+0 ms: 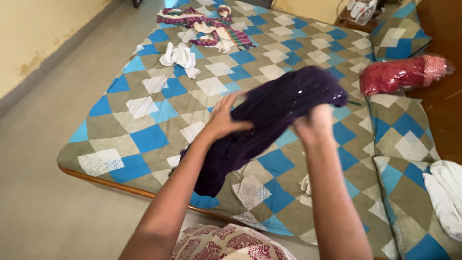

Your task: The person opens a wardrobe and retrieves a dark garment, then uses a cloth to wipe it while it is laid out on a bed. The person returns to the wardrobe to retrieve another dark garment and repeats the wiping process on the bed.

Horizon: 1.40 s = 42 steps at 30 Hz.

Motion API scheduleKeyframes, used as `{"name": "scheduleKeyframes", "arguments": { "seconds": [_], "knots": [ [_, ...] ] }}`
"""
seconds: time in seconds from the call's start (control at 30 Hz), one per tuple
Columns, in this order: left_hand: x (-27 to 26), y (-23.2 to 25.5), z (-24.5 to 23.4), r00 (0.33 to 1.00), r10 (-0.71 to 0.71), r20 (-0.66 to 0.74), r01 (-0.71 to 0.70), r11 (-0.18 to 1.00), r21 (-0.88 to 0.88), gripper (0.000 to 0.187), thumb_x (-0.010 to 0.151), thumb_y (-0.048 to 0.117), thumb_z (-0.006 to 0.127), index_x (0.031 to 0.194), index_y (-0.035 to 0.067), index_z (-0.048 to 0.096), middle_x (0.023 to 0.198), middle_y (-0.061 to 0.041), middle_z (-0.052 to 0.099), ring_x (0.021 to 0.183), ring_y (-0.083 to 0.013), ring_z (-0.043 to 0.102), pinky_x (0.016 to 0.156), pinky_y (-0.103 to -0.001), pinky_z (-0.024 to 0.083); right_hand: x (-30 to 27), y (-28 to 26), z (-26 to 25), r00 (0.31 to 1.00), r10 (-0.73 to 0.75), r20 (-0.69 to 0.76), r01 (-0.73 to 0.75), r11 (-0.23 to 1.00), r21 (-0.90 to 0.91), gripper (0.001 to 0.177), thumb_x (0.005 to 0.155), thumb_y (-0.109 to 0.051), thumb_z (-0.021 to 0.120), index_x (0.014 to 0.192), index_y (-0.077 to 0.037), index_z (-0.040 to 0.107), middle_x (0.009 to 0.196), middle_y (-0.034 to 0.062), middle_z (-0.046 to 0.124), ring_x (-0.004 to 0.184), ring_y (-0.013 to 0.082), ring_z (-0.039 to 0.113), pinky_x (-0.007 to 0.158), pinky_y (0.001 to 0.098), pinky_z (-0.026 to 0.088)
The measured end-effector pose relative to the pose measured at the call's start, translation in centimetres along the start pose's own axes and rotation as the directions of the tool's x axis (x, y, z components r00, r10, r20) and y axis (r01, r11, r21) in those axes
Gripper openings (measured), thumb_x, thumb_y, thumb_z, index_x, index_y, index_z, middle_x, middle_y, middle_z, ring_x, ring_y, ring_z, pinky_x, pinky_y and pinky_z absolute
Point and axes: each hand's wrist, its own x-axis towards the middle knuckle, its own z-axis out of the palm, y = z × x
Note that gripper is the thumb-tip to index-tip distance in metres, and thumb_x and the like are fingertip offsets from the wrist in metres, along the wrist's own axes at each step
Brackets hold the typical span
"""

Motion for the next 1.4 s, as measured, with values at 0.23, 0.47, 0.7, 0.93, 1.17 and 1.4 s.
{"name": "scheduleKeyframes", "arguments": {
  "seconds": [0.23,0.47,0.7,0.93,1.17,1.4],
  "knots": [
    [-4.9,-15.1,2.3,0.861,-0.492,0.128,0.43,0.839,0.333,0.08,0.07,0.06,0.084,0.133,0.013,0.071,0.129,-0.014,0.073,0.12,-0.0283,0.068,0.105,-0.041,0.049,3.2,-5.2,-3.7,0.999,0.006,0.045,-0.012,0.992,0.122,0.029,0.11,-0.017,0.047,0.129,-0.001,0.063,0.13,0.0121,0.07,0.123,0.0288,0.068,0.118,0.0457,0.051],
    [4.1,-8.2,1.1,0.878,-0.329,0.348,0.466,0.755,-0.462,0.063,0.08,0.033,0.083,0.131,-0.001,0.066,0.116,-0.013,0.076,0.098,-0.0213,0.074,0.085,-0.034,0.061,-0.5,-1.7,-6.5,0.907,0.228,-0.353,-0.415,0.619,-0.667,0.068,0.086,-0.029,0.07,0.147,-0.013,0.044,0.131,0.0106,0.064,0.117,0.0289,0.063,0.09,0.0519,0.048],
    [7.3,-1.0,6.7,0.832,-0.392,0.393,0.547,0.461,-0.698,0.048,0.085,0.014,0.078,0.123,-0.001,0.052,0.103,-0.013,0.066,0.089,-0.0249,0.068,0.076,-0.042,0.057,-6.6,11.5,-3.9,0.995,-0.018,0.1,0.101,0.333,-0.938,0.101,0.072,-0.016,0.091,0.15,-0.002,0.028,0.134,0.0187,0.055,0.121,0.0268,0.058,0.099,0.0431,0.048],
    [6.5,-0.7,2.8,0.98,0.107,0.166,-0.022,0.893,-0.45,0.092,0.073,0.012,0.084,0.151,0.008,0.036,0.143,-0.015,0.05,0.134,-0.0304,0.048,0.106,-0.047,0.043,-0.6,5.8,-4.0,0.977,-0.135,-0.164,-0.006,0.754,-0.657,0.036,0.097,-0.02,0.059,0.128,-0.002,0.06,0.113,0.0104,0.071,0.097,0.0196,0.068,0.087,0.0337,0.056],
    [5.1,2.1,3.2,0.926,0.026,0.376,-0.046,0.998,0.044,0.062,0.078,0.036,0.085,0.128,0.007,0.064,0.122,-0.014,0.072,0.118,-0.0332,0.07,0.103,-0.044,0.053,2.3,-1.0,-1.9,0.991,-0.01,-0.136,-0.089,0.707,-0.702,0.038,0.106,-0.032,0.053,0.116,0.001,0.067,0.099,0.0075,0.072,0.084,0.0155,0.066,0.077,0.033,0.055],
    [8.0,8.3,0.7,0.965,0.232,-0.126,-0.141,0.857,0.496,0.032,0.083,0.039,0.074,0.085,0.007,0.077,0.09,-0.015,0.074,0.084,-0.0417,0.067,0.072,-0.054,0.049,3.7,-5.5,-6.3,0.995,-0.067,-0.071,-0.025,0.53,-0.848,0.031,0.101,-0.028,0.065,0.103,0.002,0.072,0.092,0.0057,0.073,0.078,0.0127,0.064,0.069,0.0291,0.053]
  ]
}}
